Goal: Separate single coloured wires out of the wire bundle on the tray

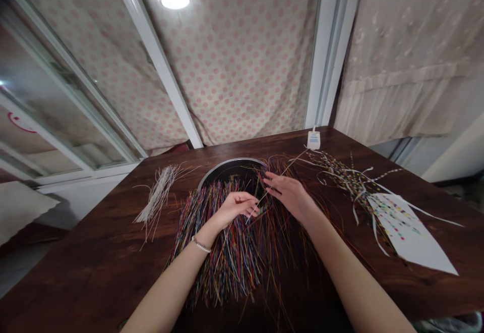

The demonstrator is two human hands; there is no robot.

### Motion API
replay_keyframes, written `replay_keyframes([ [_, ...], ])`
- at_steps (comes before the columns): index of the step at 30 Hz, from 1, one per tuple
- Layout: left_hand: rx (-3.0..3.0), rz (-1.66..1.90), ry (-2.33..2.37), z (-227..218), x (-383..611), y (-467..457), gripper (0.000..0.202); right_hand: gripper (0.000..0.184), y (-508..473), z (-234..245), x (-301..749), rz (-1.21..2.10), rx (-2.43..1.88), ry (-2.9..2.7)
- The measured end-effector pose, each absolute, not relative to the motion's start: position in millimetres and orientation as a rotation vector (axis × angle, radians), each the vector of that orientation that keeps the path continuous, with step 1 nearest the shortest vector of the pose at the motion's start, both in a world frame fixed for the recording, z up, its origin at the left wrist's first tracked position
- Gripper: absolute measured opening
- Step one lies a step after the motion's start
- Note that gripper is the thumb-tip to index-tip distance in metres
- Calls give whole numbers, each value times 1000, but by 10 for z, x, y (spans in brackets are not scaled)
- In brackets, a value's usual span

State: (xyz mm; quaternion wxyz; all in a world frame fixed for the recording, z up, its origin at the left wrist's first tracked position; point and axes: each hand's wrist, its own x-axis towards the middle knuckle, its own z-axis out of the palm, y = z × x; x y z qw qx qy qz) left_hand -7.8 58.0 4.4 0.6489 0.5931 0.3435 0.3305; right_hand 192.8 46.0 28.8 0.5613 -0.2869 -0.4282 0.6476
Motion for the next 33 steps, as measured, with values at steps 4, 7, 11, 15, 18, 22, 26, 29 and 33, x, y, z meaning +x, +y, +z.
replay_keyframes([
  [4,1395,688,753,24,-66,557,37,13,373,271,1742,1473,-775,-1267],
  [7,1376,650,727,54,-77,531,39,18,364,216,1648,1345,-867,-1342],
  [11,1340,666,655,136,-114,517,45,24,399,172,1642,1263,-967,-1253],
  [15,1357,650,715,150,-119,531,46,25,412,168,1657,1254,-1025,-1268],
  [18,1362,625,747,148,-99,538,43,26,416,158,1651,1295,-1046,-1294],
  [22,1345,703,800,271,-153,582,37,33,470,118,1706,1215,-1111,-1355],
  [26,1352,952,973,473,-465,752,32,40,552,32,1842,745,-1447,-1647],
  [29,1355,1191,1230,572,-907,901,32,46,571,-51,1922,295,-1738,-1827],
  [33,1399,1301,1693,602,-1642,940,22,41,529,-115,1954,33,-1993,-1915],
])
